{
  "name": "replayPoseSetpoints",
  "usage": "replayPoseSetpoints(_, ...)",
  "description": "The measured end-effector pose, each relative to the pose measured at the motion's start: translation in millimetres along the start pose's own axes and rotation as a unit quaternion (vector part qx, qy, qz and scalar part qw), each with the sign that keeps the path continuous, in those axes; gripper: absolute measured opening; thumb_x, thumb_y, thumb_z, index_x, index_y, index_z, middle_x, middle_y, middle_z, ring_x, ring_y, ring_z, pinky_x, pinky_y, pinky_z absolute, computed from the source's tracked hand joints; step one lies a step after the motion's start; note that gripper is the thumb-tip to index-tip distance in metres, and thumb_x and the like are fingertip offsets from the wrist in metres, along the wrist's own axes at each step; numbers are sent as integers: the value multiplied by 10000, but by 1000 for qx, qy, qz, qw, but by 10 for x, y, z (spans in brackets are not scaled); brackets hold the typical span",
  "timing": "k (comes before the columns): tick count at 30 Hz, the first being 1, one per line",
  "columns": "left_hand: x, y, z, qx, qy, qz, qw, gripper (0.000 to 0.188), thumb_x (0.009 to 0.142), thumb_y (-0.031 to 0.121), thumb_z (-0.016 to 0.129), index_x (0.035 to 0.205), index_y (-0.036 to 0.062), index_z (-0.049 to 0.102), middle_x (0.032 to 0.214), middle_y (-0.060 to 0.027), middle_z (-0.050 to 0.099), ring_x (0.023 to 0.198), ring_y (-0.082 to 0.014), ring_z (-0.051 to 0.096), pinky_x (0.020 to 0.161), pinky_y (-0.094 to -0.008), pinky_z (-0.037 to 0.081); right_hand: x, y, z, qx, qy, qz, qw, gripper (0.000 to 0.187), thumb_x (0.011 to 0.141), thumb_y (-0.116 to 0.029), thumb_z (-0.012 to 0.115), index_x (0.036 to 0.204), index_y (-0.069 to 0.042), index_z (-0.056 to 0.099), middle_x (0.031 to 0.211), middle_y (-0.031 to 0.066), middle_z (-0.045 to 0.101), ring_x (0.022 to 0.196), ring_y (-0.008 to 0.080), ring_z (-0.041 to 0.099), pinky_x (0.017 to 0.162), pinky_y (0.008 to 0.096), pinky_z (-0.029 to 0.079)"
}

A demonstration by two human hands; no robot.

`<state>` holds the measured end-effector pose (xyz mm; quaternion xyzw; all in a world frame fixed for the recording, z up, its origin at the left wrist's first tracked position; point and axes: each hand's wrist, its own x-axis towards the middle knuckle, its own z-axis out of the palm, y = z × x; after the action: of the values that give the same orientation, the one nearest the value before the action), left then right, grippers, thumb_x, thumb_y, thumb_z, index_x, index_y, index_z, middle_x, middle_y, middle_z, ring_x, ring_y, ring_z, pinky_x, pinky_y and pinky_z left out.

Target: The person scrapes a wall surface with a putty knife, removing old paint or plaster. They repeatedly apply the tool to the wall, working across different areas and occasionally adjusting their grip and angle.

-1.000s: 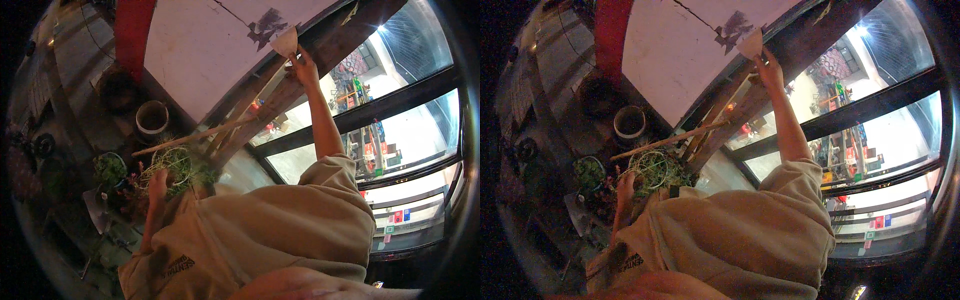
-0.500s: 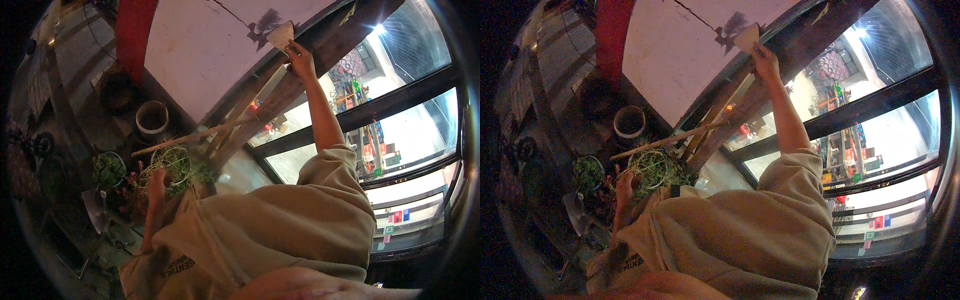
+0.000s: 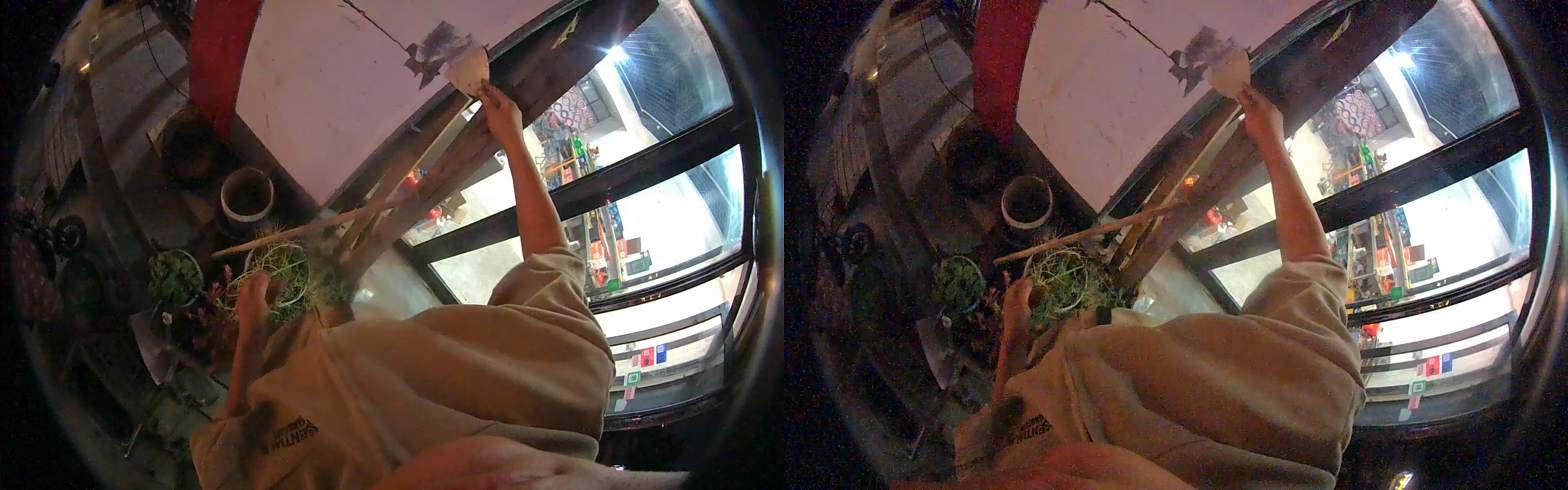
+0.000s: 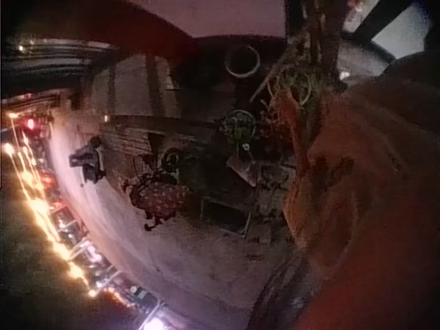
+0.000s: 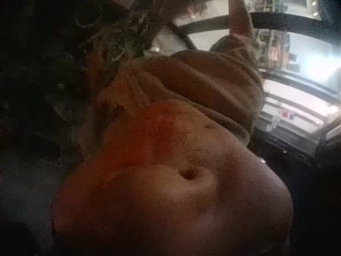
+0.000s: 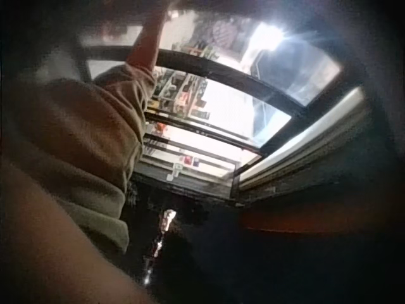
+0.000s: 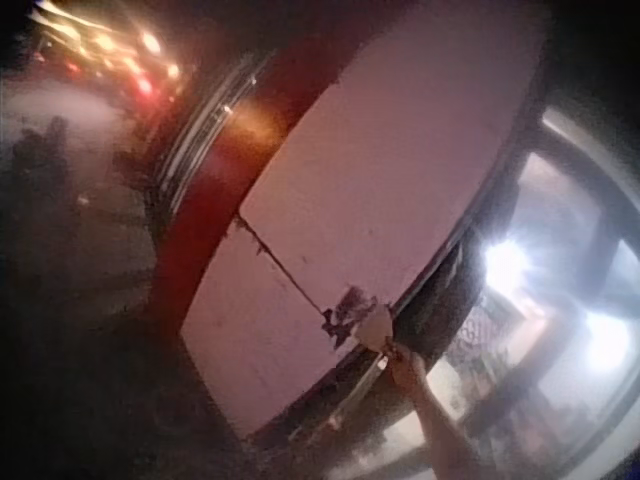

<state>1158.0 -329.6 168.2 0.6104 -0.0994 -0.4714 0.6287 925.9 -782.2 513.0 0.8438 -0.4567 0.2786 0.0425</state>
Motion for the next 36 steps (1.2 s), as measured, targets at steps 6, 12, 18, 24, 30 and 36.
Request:
replayPoseSetpoints(6,-113,119,1,-32,10,1,999,254,909,272,551,919,34,641,841,-42,612,742,-132,539,684,-307,431,8,-430,-7,41,-25,43,998,409,918,-400,522,1242,-162,599,1184,149,621,1095,319,591,919,377,456)
replayPoseSetpoints(12,-89,191,-79,-5,26,16,1000,263,910,272,531,887,29,629,836,-33,617,743,-140,531,680,-316,420,26,-54,52,64,-32,22,997,402,928,-375,523,1250,-146,595,1226,125,607,1119,283,588,931,367,452)
replayPoseSetpoints(18,101,-22,-80,16,-12,34,999,273,910,266,528,982,30,646,906,-38,640,809,-149,576,706,-308,435,181,-274,115,55,4,0,998,356,915,-295,587,1244,-161,609,977,79,678,727,134,600,609,286,467)
replayPoseSetpoints(24,-59,257,-115,-25,67,-36,997,270,920,257,544,1039,30,632,938,-45,637,825,-149,592,739,-298,459,39,-507,-9,100,-22,56,993,389,920,-351,547,1211,-103,617,1195,152,617,1094,276,605,912,348,467)
replayPoseSetpoints(30,-80,346,-68,-37,70,-37,996,301,918,276,546,1074,29,620,958,-54,628,841,-161,583,763,-313,450,-9,-262,-30,-5,22,-3,1000,386,925,-351,530,1240,-140,601,1229,127,601,1119,297,588,931,374,457)
replayPoseSetpoints(36,99,60,-284,25,60,-26,998,417,909,341,554,1175,21,579,1086,-86,598,973,-204,552,859,-351,420,81,-877,-167,83,-69,156,982,382,923,-330,556,1252,-140,594,1198,115,625,1051,259,621,893,347,472)
